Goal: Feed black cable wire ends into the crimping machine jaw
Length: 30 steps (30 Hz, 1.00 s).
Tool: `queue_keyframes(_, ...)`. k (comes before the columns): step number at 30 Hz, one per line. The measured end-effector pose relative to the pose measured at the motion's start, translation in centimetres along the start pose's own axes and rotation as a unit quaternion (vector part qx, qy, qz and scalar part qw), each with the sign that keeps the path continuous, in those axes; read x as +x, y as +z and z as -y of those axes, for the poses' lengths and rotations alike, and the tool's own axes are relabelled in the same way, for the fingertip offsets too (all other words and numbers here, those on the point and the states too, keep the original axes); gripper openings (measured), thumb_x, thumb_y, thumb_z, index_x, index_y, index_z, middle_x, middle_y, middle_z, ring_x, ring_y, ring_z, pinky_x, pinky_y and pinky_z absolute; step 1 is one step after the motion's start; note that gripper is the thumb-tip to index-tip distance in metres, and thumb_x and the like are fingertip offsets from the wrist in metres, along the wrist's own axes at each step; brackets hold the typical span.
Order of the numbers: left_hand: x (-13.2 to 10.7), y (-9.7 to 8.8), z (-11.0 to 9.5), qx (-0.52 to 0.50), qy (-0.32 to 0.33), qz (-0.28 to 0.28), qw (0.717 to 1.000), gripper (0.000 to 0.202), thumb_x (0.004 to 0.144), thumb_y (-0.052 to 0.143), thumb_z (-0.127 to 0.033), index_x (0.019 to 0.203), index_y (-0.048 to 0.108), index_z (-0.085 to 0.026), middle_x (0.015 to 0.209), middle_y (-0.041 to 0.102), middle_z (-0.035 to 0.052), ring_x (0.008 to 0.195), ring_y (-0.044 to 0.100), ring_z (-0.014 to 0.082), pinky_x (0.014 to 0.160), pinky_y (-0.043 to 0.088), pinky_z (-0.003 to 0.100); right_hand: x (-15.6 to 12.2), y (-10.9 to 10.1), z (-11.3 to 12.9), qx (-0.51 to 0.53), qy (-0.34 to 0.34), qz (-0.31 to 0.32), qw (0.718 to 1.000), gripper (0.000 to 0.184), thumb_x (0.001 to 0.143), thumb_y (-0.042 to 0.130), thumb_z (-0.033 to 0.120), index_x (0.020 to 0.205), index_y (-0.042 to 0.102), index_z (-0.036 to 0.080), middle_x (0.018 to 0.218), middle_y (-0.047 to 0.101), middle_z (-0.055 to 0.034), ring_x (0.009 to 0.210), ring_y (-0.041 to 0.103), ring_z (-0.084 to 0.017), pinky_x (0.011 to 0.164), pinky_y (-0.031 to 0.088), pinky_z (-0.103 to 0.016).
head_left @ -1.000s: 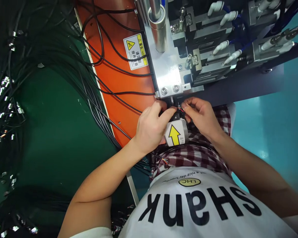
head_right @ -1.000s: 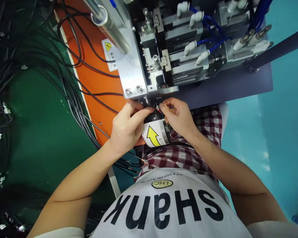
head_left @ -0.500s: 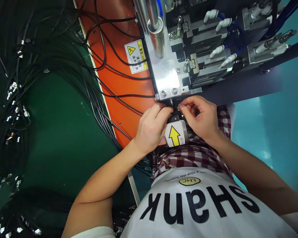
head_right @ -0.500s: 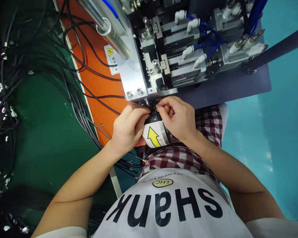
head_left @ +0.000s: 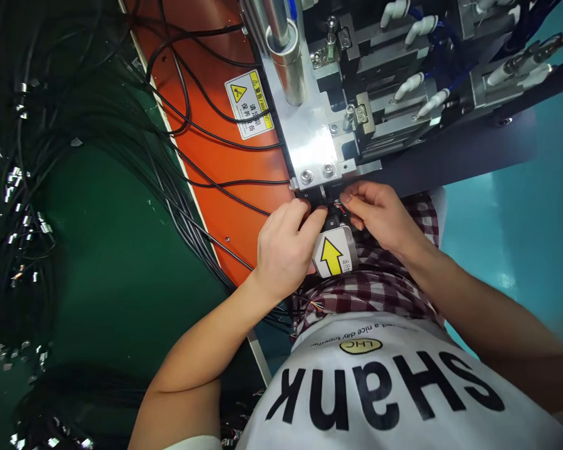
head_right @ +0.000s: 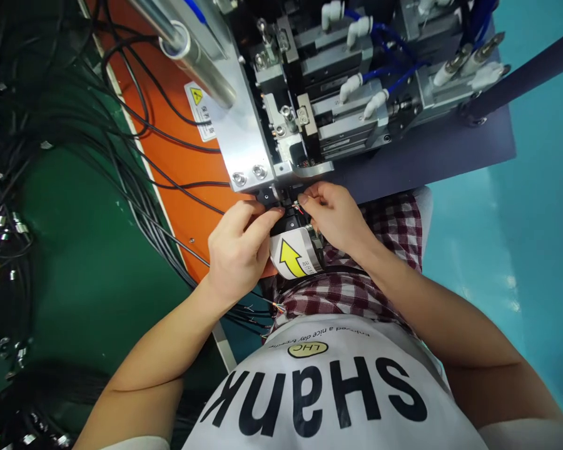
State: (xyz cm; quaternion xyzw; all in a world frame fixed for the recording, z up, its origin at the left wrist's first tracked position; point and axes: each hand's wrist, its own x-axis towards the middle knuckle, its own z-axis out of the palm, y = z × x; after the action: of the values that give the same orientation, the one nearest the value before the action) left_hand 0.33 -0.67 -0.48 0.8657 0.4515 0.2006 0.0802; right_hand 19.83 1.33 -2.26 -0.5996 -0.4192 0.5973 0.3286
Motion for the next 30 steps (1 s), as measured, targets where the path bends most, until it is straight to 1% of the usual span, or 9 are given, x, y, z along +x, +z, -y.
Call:
queue_keyframes(3,0.0,0.0,0.1,-0.009,0.004,-0.002,1.000,0.030,0.103,0.039,-0.024,0.117,0.065,-0.017,0.100,0.063,0.0100,0.091,0.058,0.0201,0.077,0.047,0.032,0.1,-0.5,-0.4,0.060,0.025,0.009,0.998,0.031,0.084,0.074,0.045,0.075,0.061,0.018,0.058,0.051,0.0047,0.042,0.041,-0.007,0.042,0.030,-0.024)
queue_keyframes(7,0.3,-0.1,0.1,-0.015,0.010,-0.007,1.000,0.029,0.103,0.039,-0.021,0.114,0.066,-0.017,0.098,0.064,0.0095,0.089,0.059,0.0190,0.075,0.049,0.030,-1.7,-0.7,-1.2,0.019,-0.022,-0.064,0.998,0.027,0.087,0.070,0.046,0.084,0.064,0.020,0.062,0.053,0.0041,0.047,0.046,-0.008,0.042,0.035,-0.022)
queue_keyframes(10,0.3,-0.1,0.0,-0.026,-0.003,-0.001,1.000,0.029,0.103,0.040,-0.022,0.114,0.067,-0.018,0.097,0.064,0.0092,0.090,0.060,0.0191,0.076,0.049,0.030,-3.3,-0.1,-1.2,-0.001,-0.036,-0.053,0.998,0.025,0.088,0.068,0.046,0.087,0.068,0.021,0.067,0.060,0.0019,0.050,0.049,-0.010,0.044,0.038,-0.024)
queue_keyframes(12,0.2,0.0,0.0,-0.034,-0.011,0.001,0.999,0.029,0.103,0.040,-0.022,0.114,0.067,-0.018,0.098,0.063,0.0097,0.092,0.060,0.0193,0.077,0.049,0.030,-3.9,0.2,-0.6,-0.057,-0.087,-0.084,0.991,0.020,0.090,0.067,0.041,0.087,0.068,0.021,0.075,0.065,-0.0003,0.056,0.053,-0.012,0.051,0.044,-0.026)
queue_keyframes(15,0.3,-0.1,-0.1,-0.031,-0.012,0.005,0.999,0.029,0.103,0.040,-0.021,0.114,0.067,-0.017,0.098,0.063,0.0100,0.091,0.060,0.0190,0.077,0.050,0.030,-3.9,0.0,0.7,-0.216,-0.192,-0.130,0.949,0.012,0.093,0.062,0.029,0.086,0.068,0.021,0.082,0.069,-0.0025,0.067,0.058,-0.014,0.068,0.048,-0.031)
queue_keyframes(17,0.3,-0.1,-0.1,-0.026,-0.010,0.004,1.000,0.029,0.103,0.040,-0.020,0.113,0.067,-0.016,0.097,0.064,0.0100,0.090,0.060,0.0187,0.076,0.050,0.030,-3.8,-0.5,1.1,-0.273,-0.208,-0.121,0.931,0.010,0.092,0.062,0.027,0.088,0.069,0.021,0.084,0.070,-0.0030,0.070,0.060,-0.015,0.071,0.047,-0.032)
queue_keyframes(23,0.5,-0.2,0.0,-0.027,-0.005,-0.002,1.000,0.030,0.104,0.038,-0.023,0.112,0.067,-0.017,0.097,0.064,0.0089,0.090,0.060,0.0180,0.076,0.051,0.029,-3.4,-0.5,0.0,-0.132,-0.100,-0.053,0.985,0.020,0.091,0.065,0.039,0.090,0.071,0.020,0.075,0.068,-0.0011,0.057,0.055,-0.013,0.053,0.043,-0.027)
queue_keyframes(27,0.4,-0.1,0.0,-0.035,-0.009,-0.001,0.999,0.031,0.104,0.037,-0.023,0.113,0.066,-0.017,0.097,0.064,0.0092,0.091,0.060,0.0184,0.077,0.051,0.030,-3.6,0.0,0.8,-0.262,-0.199,-0.121,0.936,0.011,0.091,0.062,0.028,0.086,0.069,0.021,0.080,0.069,-0.0029,0.065,0.057,-0.015,0.066,0.045,-0.031)
queue_keyframes(30,0.3,-0.1,0.1,-0.040,-0.013,0.000,0.999,0.031,0.104,0.038,-0.022,0.112,0.067,-0.017,0.098,0.064,0.0094,0.091,0.060,0.0187,0.077,0.050,0.030,-3.3,-0.4,1.6,-0.328,-0.231,-0.123,0.908,0.010,0.090,0.063,0.025,0.083,0.069,0.021,0.077,0.067,-0.0030,0.066,0.056,-0.015,0.068,0.043,-0.032)
